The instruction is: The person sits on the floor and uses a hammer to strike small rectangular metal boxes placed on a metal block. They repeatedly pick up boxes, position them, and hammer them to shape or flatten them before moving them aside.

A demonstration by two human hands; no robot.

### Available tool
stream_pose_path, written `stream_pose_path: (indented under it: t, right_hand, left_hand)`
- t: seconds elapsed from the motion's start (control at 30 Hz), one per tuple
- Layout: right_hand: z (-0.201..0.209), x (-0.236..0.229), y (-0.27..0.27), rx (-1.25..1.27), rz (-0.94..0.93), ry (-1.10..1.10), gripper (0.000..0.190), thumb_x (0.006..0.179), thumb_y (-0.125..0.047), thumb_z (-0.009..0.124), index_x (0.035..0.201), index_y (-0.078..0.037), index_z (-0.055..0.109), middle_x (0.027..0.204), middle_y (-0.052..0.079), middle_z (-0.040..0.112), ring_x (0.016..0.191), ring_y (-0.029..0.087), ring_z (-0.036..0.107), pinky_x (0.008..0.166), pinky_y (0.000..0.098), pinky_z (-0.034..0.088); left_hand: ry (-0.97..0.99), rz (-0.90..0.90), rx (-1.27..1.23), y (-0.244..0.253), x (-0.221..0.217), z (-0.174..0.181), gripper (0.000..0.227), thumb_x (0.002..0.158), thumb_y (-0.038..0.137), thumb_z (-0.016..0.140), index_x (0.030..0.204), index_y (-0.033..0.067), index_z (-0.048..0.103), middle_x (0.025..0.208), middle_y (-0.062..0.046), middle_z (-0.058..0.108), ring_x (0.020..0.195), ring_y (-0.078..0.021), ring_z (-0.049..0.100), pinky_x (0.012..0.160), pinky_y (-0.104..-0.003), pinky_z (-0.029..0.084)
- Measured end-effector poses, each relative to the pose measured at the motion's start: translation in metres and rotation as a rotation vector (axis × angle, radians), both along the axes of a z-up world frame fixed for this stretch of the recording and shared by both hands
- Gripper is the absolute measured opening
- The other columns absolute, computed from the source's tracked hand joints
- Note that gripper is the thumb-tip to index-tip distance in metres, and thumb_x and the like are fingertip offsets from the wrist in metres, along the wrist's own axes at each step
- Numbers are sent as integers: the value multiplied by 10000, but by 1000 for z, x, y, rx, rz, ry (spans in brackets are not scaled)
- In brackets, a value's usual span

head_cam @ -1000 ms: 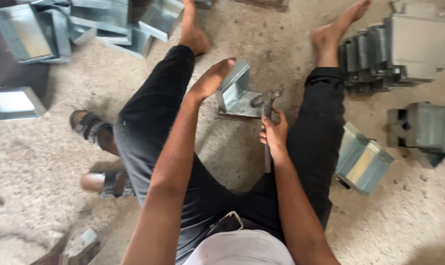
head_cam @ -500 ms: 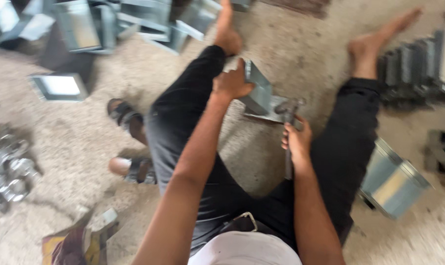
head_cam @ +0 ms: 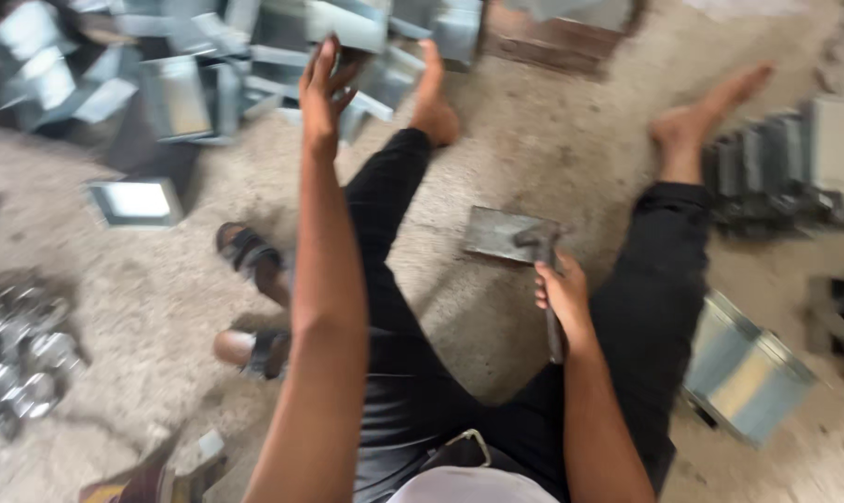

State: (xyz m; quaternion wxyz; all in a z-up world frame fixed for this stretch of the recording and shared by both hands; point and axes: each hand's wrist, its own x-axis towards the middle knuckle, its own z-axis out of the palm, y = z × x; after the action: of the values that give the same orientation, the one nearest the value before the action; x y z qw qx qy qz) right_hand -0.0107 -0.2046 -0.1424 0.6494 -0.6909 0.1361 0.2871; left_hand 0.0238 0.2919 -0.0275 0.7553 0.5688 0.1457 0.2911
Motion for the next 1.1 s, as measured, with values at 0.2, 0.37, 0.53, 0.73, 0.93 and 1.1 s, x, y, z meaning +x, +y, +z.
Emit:
stream_pose_path:
  t: [0.2,0.37,0.53,0.73,0.93,1.1]
  right_hand:
    - [76,16,-34,-99,473,9,537,965,-206,699,1478,-128,562,971,134,678,672,111,633,539,314,568]
    - [145,6,-89,-380,645,-819,446,861,-113,766,1293,-34,684,1137,135,759,996,203,690,827,361,558]
    - [159,-18,-185,-756,-261,-749,197,981,-153,687,1135,-44,743,1015,103,774,923,203,732,842,328,574]
    - [74,-23,-256,-972,-285,-488,322,907,-308,794,924,13,773,797,160,746,718,245,716,691,366,551]
    - [24,50,-250,-897,-26,-359,328,787,-328,807,914,-26,789,815,169,752,687,270,743,692,371,569]
    - [36,83,-233,-968,-66,-639,253,800,-197,748,935,12,794,846,189,760,755,275,750,737,385,585]
  left_hand:
    - [618,-234,373,-53,-6,-55,603,976,444,640,1439,63,575,1346,-128,643,1026,-254,662,787,-385,536]
    - [503,-434,499,-76,-6,-26,440,1093,278,633,1457,32,613,1314,-121,676,928,-147,659,737,-276,514]
    - [707,-581,482,-87,-7,-37,470,1059,290,607,1458,41,593,1276,-123,667,983,-190,654,800,-327,510]
    - [724,-614,543,-90,0,-44,496,1056,304,595,1471,33,568,1243,-134,672,964,-209,637,790,-343,493]
    - [671,-610,706,-107,-4,-51,474,1055,277,596,1450,15,594,1279,-179,688,1084,-234,652,923,-343,496]
    - [625,-642,569,-114,-6,-67,491,1055,329,564,1440,25,580,1277,-145,679,1079,-244,665,928,-380,541]
